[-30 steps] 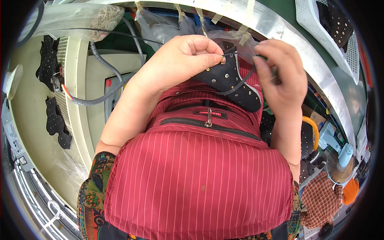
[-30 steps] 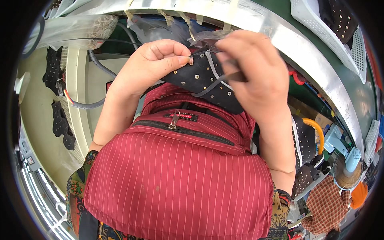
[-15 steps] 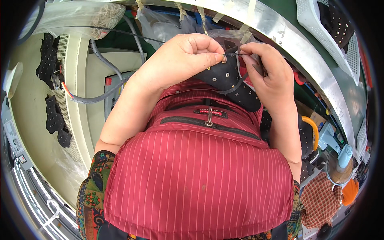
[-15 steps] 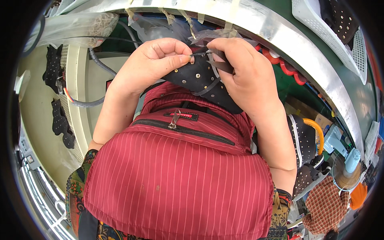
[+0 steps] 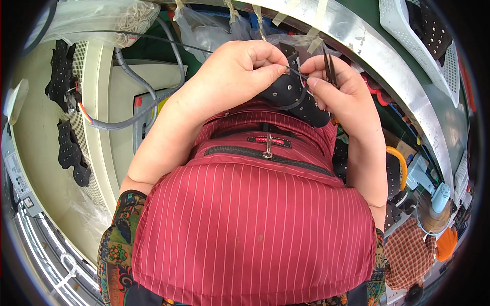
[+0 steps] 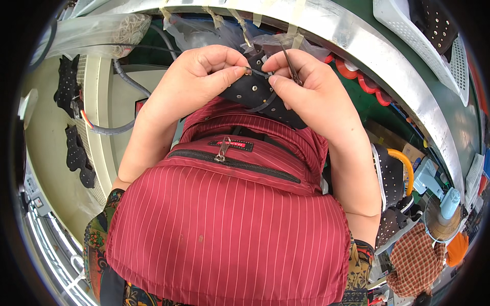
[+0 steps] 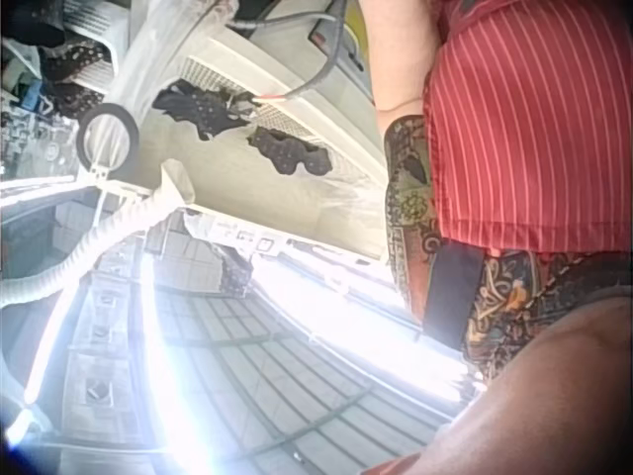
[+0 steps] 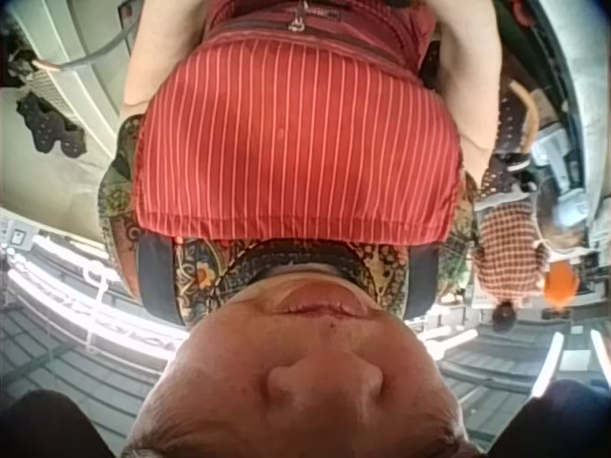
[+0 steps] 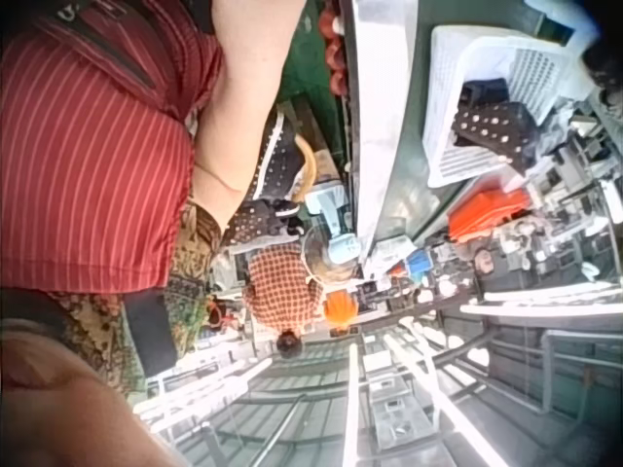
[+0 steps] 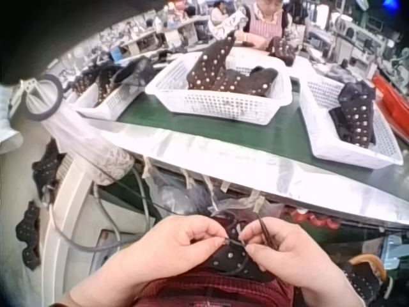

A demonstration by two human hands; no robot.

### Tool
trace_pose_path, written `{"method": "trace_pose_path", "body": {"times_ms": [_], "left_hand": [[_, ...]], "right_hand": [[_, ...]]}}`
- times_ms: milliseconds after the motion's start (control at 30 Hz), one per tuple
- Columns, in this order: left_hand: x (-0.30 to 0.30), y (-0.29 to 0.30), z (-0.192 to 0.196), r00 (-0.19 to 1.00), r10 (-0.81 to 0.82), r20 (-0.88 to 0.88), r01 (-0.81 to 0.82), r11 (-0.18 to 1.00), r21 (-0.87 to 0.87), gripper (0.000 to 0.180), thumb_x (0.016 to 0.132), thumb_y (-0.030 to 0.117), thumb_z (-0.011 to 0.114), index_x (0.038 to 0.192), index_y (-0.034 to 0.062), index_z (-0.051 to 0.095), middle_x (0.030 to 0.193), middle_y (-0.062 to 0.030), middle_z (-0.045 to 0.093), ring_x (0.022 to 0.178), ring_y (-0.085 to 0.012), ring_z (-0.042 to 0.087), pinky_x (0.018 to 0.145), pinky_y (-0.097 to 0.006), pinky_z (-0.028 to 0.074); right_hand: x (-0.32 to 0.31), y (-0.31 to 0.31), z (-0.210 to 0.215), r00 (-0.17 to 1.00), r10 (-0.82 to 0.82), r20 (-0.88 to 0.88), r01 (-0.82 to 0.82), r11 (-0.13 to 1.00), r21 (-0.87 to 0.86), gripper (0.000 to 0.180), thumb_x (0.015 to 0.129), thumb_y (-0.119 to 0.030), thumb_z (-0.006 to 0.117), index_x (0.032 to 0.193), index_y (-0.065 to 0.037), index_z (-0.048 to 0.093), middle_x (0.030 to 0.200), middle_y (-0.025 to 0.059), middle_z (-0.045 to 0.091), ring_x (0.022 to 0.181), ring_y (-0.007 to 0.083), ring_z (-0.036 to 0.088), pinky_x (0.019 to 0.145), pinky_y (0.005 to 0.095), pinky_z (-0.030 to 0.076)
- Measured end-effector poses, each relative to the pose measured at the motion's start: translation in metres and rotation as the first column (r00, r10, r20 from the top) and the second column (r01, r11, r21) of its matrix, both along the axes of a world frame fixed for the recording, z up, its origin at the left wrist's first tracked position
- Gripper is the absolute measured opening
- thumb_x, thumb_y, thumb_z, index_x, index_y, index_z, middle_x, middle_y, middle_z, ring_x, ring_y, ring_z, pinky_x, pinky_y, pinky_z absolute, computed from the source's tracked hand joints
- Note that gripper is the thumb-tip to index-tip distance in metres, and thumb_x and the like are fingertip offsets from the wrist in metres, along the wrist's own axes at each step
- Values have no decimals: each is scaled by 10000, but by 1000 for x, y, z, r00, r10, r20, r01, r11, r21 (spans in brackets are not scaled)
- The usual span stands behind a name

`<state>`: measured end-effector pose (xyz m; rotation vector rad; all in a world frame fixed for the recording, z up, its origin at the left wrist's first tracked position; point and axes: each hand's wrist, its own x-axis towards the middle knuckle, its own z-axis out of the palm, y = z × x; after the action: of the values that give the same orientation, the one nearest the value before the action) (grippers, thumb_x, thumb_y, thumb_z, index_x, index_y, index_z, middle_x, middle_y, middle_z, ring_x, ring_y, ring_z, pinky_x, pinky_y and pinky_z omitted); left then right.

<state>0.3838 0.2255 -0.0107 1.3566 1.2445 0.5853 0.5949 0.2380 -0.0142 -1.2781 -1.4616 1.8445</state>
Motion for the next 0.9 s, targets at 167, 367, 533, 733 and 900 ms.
{"method": "trace_pose_path", "body": {"times_ms": [167,367,533,733,900], "left_hand": [[-1,-1,-3,1000,-22,1,22,999,40,113,884,77,571,949,-4,615,779,30,599,712,-21,518,624,-188,434],[2,-4,-3,989,-101,-106,120,973,199,94,874,80,579,927,9,611,747,2,596,687,-60,521,624,-218,435],[2,-11,-5,976,-177,-126,210,917,339,82,861,79,592,913,16,608,746,-37,596,684,-106,546,637,-244,447],[-6,-21,7,974,-197,-116,219,947,235,90,865,65,588,931,9,614,774,-25,610,721,-88,573,653,-233,449],[-5,-20,2,997,-75,36,71,994,82,245,877,18,568,1120,-9,574,878,-12,631,823,-54,574,731,-190,454]], "right_hand": [[-1,-4,-3,990,-23,142,-6,979,204,133,834,-82,585,939,-2,601,747,-24,570,683,30,490,608,185,408],[2,-8,0,981,-71,-182,52,993,-106,99,829,-83,619,890,-5,611,717,-12,569,576,37,454,511,195,361],[5,-15,-2,794,-330,-510,40,866,-498,78,814,-67,630,867,-14,610,645,0,535,481,49,417,420,195,282],[1,-9,-17,873,-237,-426,78,931,-357,107,822,-98,644,893,-22,616,650,-15,533,499,36,406,440,192,289],[1,-2,-4,979,-107,-173,91,991,-98,84,840,-113,638,880,-40,631,673,-41,544,570,16,431,504,186,332]]}}
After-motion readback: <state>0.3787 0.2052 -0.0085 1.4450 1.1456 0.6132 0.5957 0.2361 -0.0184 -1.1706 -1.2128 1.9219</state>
